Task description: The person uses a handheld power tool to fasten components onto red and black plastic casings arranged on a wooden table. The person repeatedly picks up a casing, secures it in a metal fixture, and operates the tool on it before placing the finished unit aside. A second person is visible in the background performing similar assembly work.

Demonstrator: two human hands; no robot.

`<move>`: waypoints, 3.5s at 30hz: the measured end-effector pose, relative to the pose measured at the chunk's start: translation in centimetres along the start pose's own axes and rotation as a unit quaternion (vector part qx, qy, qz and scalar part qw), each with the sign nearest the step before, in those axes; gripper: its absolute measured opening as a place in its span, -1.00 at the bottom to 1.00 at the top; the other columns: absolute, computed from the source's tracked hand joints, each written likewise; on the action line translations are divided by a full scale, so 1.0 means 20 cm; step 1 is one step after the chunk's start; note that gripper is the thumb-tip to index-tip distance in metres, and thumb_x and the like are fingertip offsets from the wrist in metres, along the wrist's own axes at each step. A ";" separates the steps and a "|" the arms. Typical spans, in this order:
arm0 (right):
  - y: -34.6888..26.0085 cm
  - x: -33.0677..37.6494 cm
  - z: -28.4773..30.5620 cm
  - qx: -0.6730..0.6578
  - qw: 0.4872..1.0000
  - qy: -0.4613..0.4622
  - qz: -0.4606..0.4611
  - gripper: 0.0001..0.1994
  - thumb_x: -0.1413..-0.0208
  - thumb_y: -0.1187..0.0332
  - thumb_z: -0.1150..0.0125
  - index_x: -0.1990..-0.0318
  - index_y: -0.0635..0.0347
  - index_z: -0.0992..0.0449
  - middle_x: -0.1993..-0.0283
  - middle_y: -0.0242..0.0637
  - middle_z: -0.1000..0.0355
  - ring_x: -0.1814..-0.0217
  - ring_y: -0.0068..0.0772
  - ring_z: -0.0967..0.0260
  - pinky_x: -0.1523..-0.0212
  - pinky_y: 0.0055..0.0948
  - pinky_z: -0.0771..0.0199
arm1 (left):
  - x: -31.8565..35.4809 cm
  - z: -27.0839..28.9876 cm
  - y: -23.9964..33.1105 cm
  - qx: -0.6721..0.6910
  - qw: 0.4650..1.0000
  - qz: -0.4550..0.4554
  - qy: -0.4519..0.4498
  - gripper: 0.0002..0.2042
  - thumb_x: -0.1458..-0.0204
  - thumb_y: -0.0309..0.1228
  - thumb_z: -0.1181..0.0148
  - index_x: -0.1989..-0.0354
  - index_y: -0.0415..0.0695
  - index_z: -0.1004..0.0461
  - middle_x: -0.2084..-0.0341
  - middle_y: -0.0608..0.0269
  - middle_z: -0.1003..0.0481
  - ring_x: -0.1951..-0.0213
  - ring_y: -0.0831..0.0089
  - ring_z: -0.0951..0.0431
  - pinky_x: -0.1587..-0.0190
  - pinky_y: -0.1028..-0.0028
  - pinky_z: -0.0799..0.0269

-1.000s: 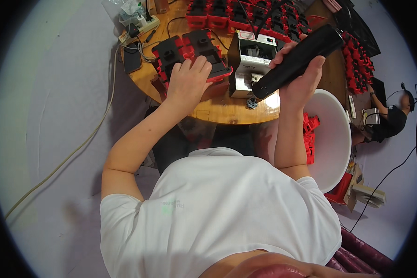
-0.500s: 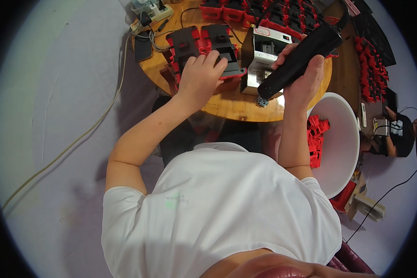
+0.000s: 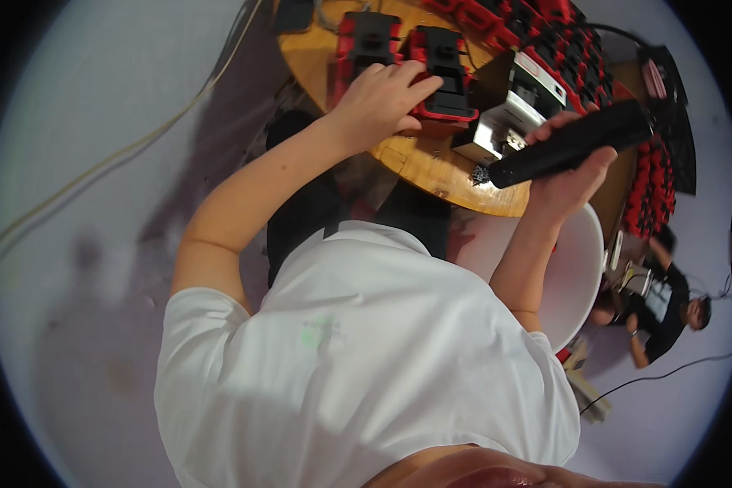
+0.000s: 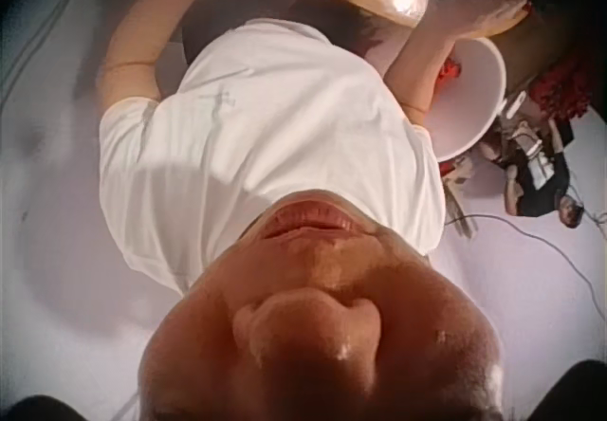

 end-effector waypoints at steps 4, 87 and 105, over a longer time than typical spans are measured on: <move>0.03 0.01 -0.07 0.030 0.999 -0.024 -0.019 -0.27 -0.15 -0.21 -0.06 -0.16 0.31 -0.20 0.28 -0.04 -0.41 0.40 -0.23 -0.43 0.40 -0.24 -0.53 | 0.02 0.09 -0.05 0.038 0.996 -0.037 0.074 -0.57 0.06 -0.35 -0.27 -0.04 -0.10 -0.42 -0.12 0.14 -0.34 -0.10 0.15 -0.37 -0.09 0.24 -0.34; -0.07 -0.03 0.22 0.047 0.996 0.026 0.072 -0.58 -0.05 0.32 -0.32 0.05 0.32 -0.27 0.33 -0.18 -0.43 0.47 -0.41 -0.45 0.42 -0.44 -0.54 | -0.33 -0.09 -0.55 -0.057 0.995 0.084 0.009 -0.46 -0.14 0.01 -0.03 -0.12 -0.17 -0.40 -0.15 -0.06 -0.35 -0.19 0.00 -0.31 -0.18 0.21 -0.22; -0.08 -0.07 0.17 0.177 0.963 0.111 0.169 -0.49 -0.14 0.07 -0.26 -0.03 0.21 -0.21 0.35 -0.24 -0.39 0.47 -0.48 -0.37 0.46 -0.47 -0.45 | -0.43 -0.22 -0.33 -0.113 0.993 0.014 -0.031 -0.30 -0.09 0.16 -0.02 -0.28 -0.07 -0.22 -0.31 0.05 -0.17 -0.35 0.06 -0.10 -0.30 -0.06 0.01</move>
Point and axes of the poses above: each hand's wrist, its own x-axis away from the middle knuckle, its own z-axis out of the back of the hand, y = z × x, the point moved 4 cm from there along -x, towards the middle knuckle
